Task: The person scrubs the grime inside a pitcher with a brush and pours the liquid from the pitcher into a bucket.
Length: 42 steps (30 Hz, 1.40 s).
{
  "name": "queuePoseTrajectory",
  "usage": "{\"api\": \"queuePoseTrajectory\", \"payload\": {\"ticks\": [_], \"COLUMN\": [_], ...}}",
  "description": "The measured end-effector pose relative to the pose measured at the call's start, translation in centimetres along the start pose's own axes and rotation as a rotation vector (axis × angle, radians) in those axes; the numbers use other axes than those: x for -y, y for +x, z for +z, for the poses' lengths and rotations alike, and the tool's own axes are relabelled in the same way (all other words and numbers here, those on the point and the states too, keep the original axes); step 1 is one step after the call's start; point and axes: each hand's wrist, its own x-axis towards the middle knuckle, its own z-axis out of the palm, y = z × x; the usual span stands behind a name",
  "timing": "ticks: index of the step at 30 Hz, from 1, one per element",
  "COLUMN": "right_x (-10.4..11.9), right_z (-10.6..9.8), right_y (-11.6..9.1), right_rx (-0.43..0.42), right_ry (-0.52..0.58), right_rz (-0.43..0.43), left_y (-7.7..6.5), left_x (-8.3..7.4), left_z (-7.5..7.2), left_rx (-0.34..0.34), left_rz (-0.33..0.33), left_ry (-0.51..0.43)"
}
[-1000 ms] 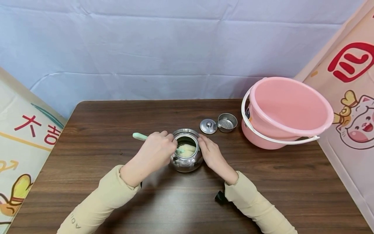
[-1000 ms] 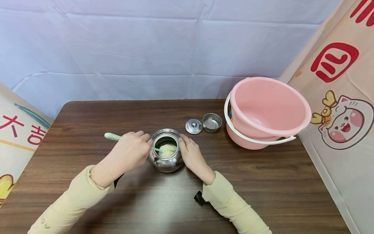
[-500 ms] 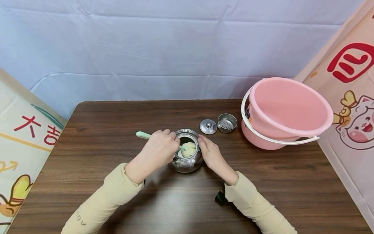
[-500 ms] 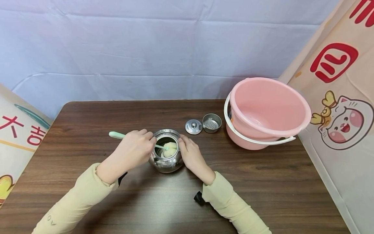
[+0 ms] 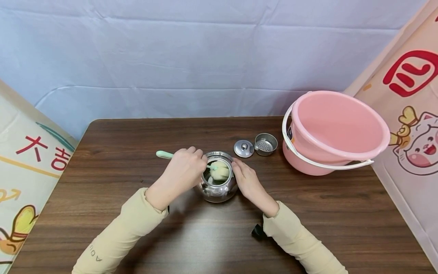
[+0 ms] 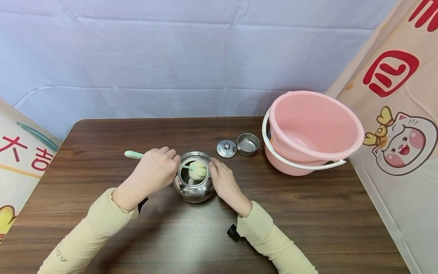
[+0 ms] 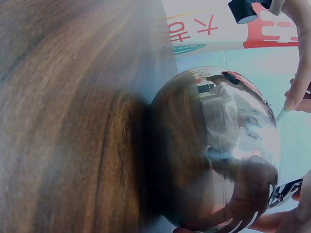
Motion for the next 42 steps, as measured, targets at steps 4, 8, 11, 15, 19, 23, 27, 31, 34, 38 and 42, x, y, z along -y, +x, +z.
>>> {"api": "queuePoseTrajectory", "payload": {"ticks": [4,8,11,15,19,23,27,31,34,38,42], "right_x": [0.0,0.0,0.1,0.1,0.1,0.1,0.0,0.0,0.0,0.0,0.0], "right_z": [-0.1,-0.1,-0.1,0.0,0.0,0.0,0.0,0.1,0.1,0.1,0.1], "right_y": [0.0,0.0,0.0,0.1,0.1,0.1,0.1,0.1,0.1,0.1,0.1], "right_rx": [0.006,0.005,0.002,-0.003,-0.015,-0.019,-0.013,-0.006,-0.004,-0.004,-0.003], "right_ry": [-0.001,-0.004,0.002,0.001,-0.001,-0.003,-0.002,-0.005,-0.008,-0.007,-0.01], "right_rz": [0.003,0.002,0.001,-0.002,-0.009,-0.014,-0.006,-0.001,-0.004,-0.006,-0.004], "left_y": [-0.1,-0.3,-0.4,-0.5,-0.6,-0.7,-0.8,-1.0,-1.1,-1.2,-1.2], "left_x": [0.2,0.4,0.5,0.6,0.6,0.6,0.6,0.6,0.6,0.5,0.5], "left_z": [0.1,0.2,0.1,0.0,-0.2,-0.4,-0.6,-0.7,-0.9,-1.0,-1.2], "left_rx": [-0.013,-0.018,-0.016,-0.01,-0.003,0.006,0.015,0.015,0.013,0.018,0.021], "left_rz": [-0.015,-0.033,-0.043,-0.052,-0.051,-0.051,-0.053,-0.052,-0.05,-0.051,-0.053], "left_ry": [0.001,-0.007,-0.015,-0.015,-0.012,-0.003,0.002,-0.003,-0.009,-0.015,-0.02]}}
